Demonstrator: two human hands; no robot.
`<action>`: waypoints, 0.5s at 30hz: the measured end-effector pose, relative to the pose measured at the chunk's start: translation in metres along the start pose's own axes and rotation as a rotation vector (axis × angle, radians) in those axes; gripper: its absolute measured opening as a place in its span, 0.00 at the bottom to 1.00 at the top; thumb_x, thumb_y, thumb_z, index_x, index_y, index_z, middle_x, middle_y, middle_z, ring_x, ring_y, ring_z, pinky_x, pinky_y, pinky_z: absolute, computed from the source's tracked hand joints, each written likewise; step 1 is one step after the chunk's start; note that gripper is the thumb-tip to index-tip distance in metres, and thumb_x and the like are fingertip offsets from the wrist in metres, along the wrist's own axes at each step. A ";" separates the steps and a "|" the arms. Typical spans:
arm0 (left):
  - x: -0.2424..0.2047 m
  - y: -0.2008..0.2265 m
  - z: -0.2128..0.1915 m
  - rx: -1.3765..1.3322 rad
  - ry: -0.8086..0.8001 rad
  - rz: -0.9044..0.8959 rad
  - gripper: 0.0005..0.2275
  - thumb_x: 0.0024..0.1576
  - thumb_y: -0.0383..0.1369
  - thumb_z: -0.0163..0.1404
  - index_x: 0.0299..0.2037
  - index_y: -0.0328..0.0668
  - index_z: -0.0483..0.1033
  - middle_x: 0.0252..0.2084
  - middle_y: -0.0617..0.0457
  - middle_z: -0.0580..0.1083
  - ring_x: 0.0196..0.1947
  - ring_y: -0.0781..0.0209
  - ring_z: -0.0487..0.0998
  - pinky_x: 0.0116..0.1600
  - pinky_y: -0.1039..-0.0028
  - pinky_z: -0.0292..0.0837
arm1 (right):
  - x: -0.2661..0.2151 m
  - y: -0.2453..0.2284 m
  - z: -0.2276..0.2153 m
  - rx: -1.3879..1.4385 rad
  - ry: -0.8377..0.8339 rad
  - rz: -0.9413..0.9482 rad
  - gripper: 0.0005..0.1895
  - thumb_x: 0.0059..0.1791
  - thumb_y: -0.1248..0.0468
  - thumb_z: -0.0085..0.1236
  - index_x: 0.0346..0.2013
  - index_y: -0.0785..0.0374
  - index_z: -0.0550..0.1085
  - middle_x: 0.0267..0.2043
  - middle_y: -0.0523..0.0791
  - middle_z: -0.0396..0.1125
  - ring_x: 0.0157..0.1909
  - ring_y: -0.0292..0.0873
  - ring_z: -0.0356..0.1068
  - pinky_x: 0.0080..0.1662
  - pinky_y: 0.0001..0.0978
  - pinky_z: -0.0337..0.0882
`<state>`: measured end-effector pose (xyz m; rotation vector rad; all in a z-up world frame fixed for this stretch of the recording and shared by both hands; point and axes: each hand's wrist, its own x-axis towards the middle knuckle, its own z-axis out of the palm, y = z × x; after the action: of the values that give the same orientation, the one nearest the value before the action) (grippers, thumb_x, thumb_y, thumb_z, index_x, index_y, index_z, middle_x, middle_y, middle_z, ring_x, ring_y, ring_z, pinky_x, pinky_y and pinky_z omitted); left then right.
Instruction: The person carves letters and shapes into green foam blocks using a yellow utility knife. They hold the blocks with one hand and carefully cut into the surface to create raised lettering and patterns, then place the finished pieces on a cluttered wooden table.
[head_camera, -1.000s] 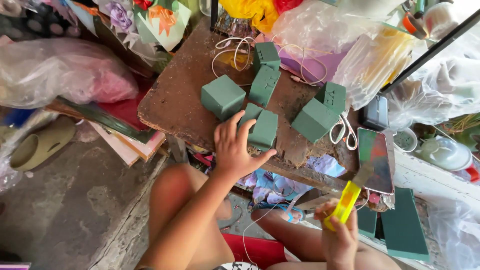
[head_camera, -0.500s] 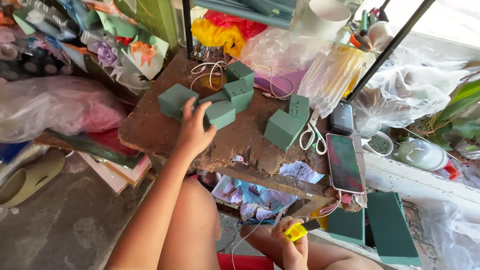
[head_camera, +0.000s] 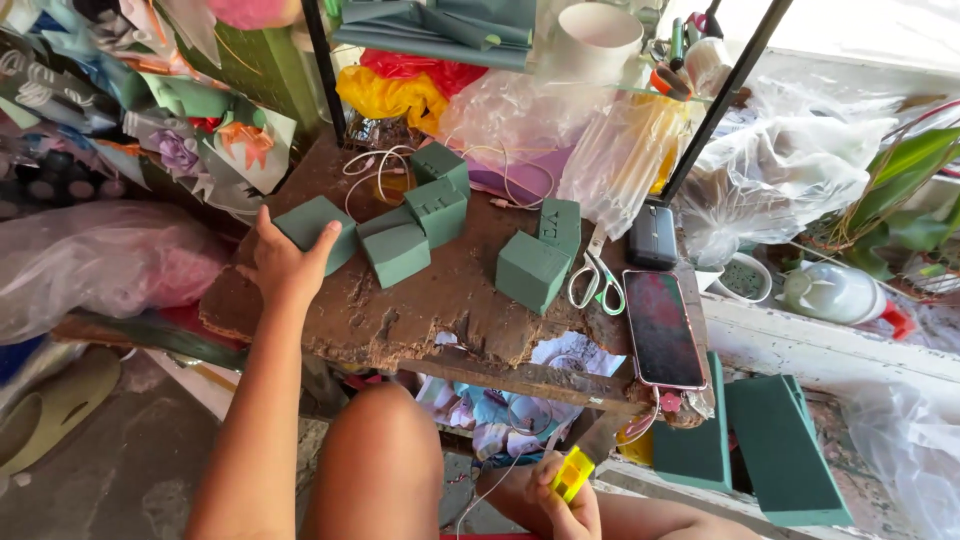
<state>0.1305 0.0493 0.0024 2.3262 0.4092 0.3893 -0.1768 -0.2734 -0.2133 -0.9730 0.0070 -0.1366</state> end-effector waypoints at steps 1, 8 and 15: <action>0.003 0.001 -0.002 0.020 -0.049 0.045 0.46 0.53 0.60 0.48 0.75 0.43 0.42 0.76 0.39 0.54 0.74 0.38 0.54 0.72 0.35 0.25 | -0.001 -0.005 0.006 -0.035 0.003 -0.009 0.06 0.52 0.65 0.57 0.38 0.65 0.71 0.33 0.50 0.63 0.32 0.46 0.68 0.41 0.38 0.68; 0.016 0.000 -0.015 -0.515 0.187 0.042 0.33 0.52 0.54 0.57 0.63 0.48 0.59 0.59 0.44 0.72 0.53 0.54 0.76 0.52 0.66 0.72 | 0.001 0.021 -0.031 0.028 -0.053 0.042 0.08 0.54 0.61 0.52 0.40 0.63 0.71 0.30 0.49 0.63 0.26 0.44 0.64 0.31 0.34 0.64; -0.036 0.051 0.005 -0.415 -0.215 0.278 0.41 0.53 0.56 0.50 0.73 0.45 0.47 0.71 0.39 0.54 0.69 0.45 0.60 0.67 0.52 0.58 | 0.002 0.010 -0.017 0.072 -0.049 0.051 0.09 0.55 0.60 0.51 0.40 0.64 0.70 0.29 0.48 0.62 0.26 0.42 0.62 0.31 0.34 0.64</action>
<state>0.1091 -0.0026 0.0291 1.9893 -0.0975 0.3160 -0.1752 -0.2815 -0.2312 -0.9034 -0.0182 -0.0651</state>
